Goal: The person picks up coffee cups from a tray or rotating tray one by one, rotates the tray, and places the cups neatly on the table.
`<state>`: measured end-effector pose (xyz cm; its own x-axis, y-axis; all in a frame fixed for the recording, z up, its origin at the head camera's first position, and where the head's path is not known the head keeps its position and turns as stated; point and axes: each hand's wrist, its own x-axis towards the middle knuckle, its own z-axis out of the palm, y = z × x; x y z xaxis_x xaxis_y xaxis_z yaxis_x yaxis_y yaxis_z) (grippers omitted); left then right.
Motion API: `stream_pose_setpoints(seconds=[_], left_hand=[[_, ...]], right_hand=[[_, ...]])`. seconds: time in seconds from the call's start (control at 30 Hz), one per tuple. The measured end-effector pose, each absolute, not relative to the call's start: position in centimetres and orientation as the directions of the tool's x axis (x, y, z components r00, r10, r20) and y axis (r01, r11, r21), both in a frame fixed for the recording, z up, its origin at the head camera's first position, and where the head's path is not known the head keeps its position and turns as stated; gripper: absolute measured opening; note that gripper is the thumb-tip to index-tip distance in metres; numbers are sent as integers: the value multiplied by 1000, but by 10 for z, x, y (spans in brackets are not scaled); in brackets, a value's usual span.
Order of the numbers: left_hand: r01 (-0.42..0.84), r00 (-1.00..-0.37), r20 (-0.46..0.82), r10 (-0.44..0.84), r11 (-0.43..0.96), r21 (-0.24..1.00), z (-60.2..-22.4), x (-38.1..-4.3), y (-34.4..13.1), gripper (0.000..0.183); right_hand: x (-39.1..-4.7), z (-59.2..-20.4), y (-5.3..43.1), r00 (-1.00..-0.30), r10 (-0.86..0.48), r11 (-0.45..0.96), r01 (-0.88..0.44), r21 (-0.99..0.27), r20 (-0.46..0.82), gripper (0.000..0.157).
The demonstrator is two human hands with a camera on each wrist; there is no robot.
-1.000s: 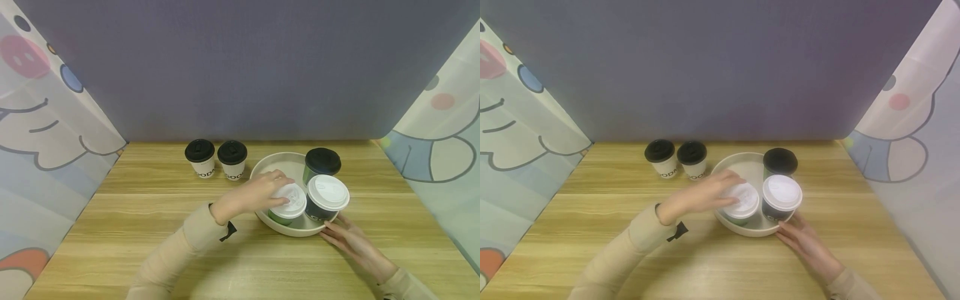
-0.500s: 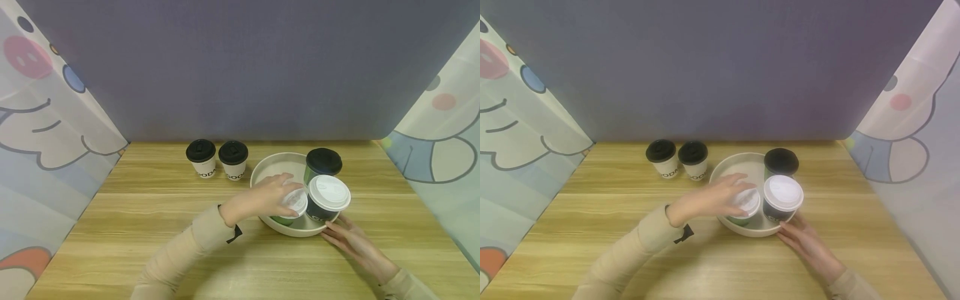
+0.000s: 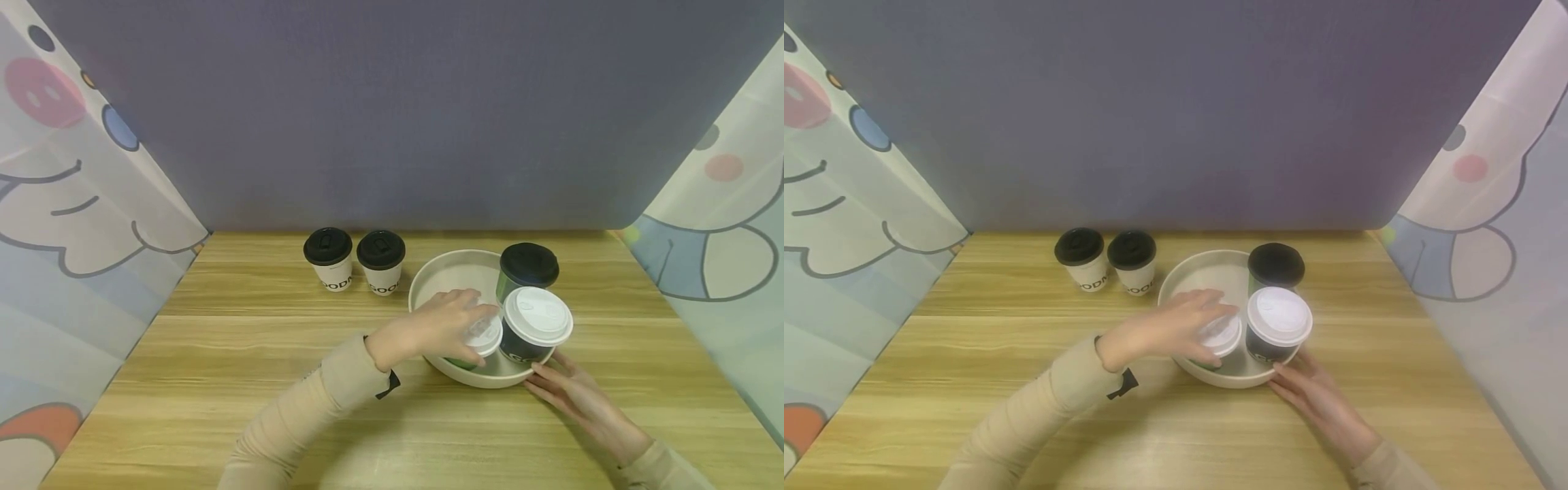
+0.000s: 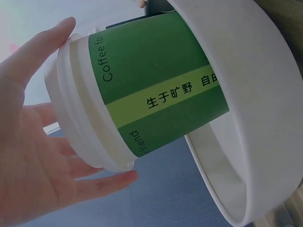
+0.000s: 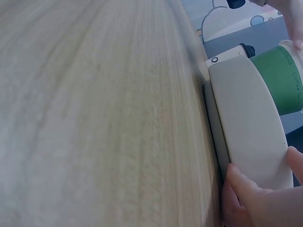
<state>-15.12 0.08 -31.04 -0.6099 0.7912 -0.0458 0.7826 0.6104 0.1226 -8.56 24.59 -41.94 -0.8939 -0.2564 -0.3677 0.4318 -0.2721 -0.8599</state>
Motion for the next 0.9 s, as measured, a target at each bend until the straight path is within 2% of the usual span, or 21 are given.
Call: stream_pose_setpoints(seconds=[0.3, 0.9], left_hand=[[771, -616, -59, 785, 617, 158, -312, -150, 3, 81], [775, -628, 42, 777, 621, 116, -303, -154, -3, 77]], right_hand=[[-85, -417, 247, -891, -275, -286, 435, -854, -361, 81], [-85, -416, 245, -885, -256, -304, 456, -836, -389, 82]])
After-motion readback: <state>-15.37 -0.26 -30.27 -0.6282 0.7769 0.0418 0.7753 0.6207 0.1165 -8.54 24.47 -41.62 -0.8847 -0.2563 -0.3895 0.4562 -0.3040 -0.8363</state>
